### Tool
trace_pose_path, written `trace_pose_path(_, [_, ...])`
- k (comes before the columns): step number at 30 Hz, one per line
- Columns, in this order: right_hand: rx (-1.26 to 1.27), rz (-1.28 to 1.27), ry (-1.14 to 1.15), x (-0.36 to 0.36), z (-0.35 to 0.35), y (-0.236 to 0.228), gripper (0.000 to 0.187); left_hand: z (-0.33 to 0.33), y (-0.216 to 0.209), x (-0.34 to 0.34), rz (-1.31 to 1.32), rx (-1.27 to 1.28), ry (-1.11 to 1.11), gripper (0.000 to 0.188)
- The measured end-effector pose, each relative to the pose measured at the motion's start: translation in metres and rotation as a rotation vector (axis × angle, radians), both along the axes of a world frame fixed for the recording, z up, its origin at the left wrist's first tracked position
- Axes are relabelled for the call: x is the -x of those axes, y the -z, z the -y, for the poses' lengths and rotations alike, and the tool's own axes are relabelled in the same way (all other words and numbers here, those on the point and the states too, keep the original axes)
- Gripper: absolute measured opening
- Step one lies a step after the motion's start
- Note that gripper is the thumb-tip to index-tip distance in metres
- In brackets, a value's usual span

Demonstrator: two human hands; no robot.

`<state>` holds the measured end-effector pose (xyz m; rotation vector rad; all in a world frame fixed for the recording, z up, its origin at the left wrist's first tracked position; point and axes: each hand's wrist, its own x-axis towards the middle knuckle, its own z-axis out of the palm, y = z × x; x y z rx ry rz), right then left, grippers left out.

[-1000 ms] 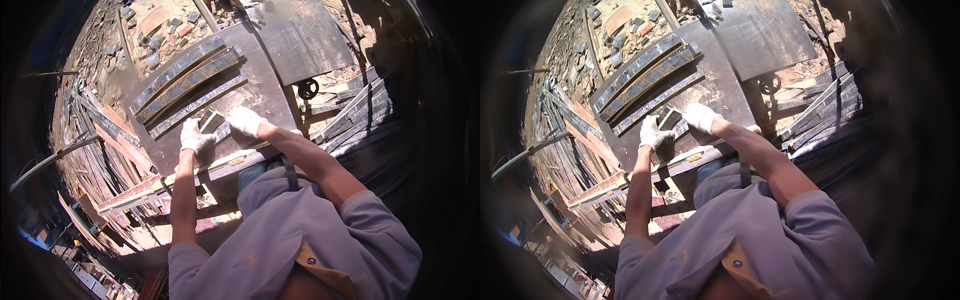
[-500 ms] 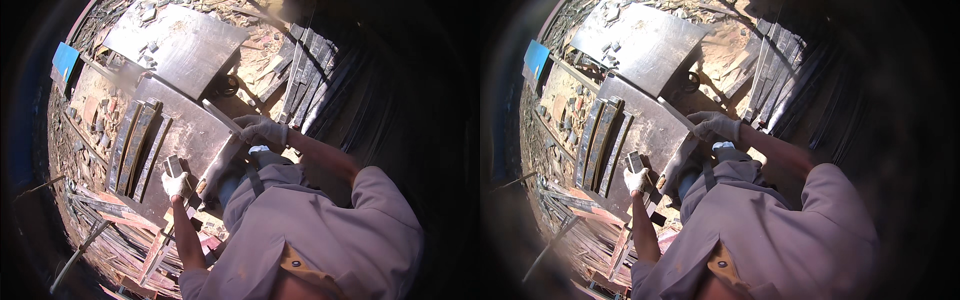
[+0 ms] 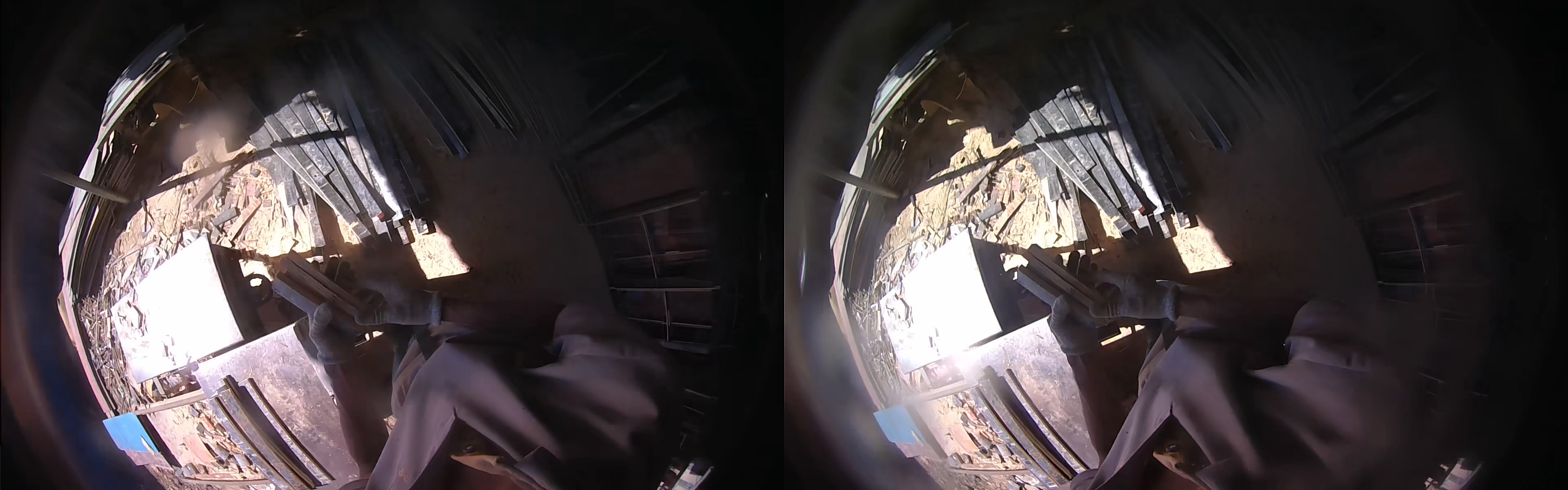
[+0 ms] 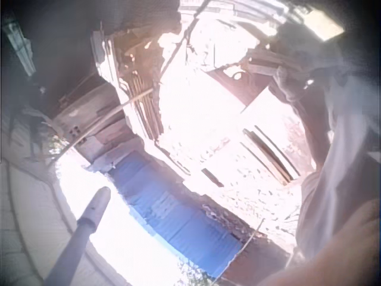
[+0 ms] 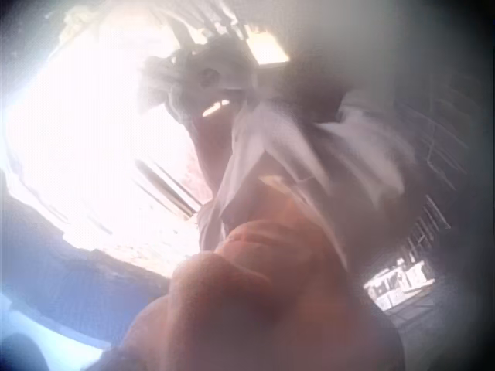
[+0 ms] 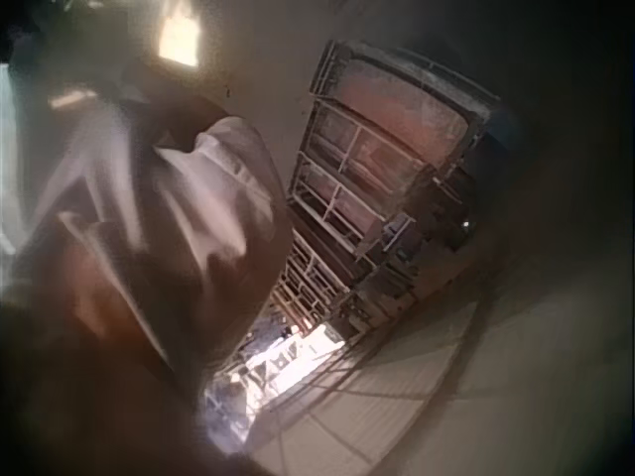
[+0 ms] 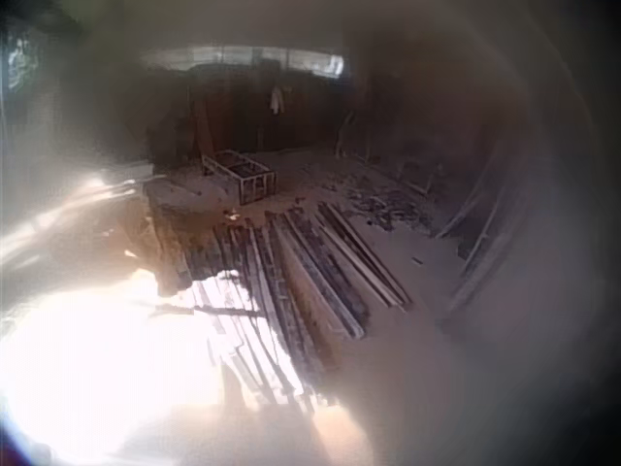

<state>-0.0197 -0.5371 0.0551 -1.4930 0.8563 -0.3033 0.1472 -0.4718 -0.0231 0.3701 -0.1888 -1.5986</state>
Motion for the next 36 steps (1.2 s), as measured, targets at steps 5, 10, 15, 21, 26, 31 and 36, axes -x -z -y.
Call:
trace_pose_path(5, [0.275, -0.143, 0.361, 0.093, -0.015, -0.043, 0.072, 0.039, 0.000, 0.082, -0.145, 0.117, 0.295, 0.083])
trace_pose_path(10, [0.353, -0.226, 0.668, 0.186, 0.003, -0.035, 0.072, 0.099, -0.005, 0.188, -0.274, 0.038, 0.574, 0.075])
trace_pose_path(15, [0.437, -0.352, 0.911, 0.326, 0.050, -0.023, 0.073, 0.185, 0.021, 0.360, 0.278, 0.148, 0.679, 0.073])
trace_pose_path(21, [0.510, -0.510, 0.976, 0.461, 0.122, -0.054, 0.076, 0.272, -0.060, 0.538, -0.008, 0.087, 0.809, 0.076])
trace_pose_path(26, [0.589, -0.429, 0.878, 0.575, 0.211, 0.000, 0.074, 0.370, -0.027, 0.619, -0.926, -0.494, 0.861, 0.082])
trace_pose_path(31, [0.179, -0.270, 0.743, 0.668, 0.347, -0.059, 0.081, 0.509, -0.102, 0.721, 0.338, -0.083, 0.371, 0.065])
trace_pose_path(36, [0.147, -0.140, 0.800, 0.801, 0.507, -0.053, 0.082, 0.664, -0.126, 0.862, 0.473, 0.049, 0.301, 0.051])
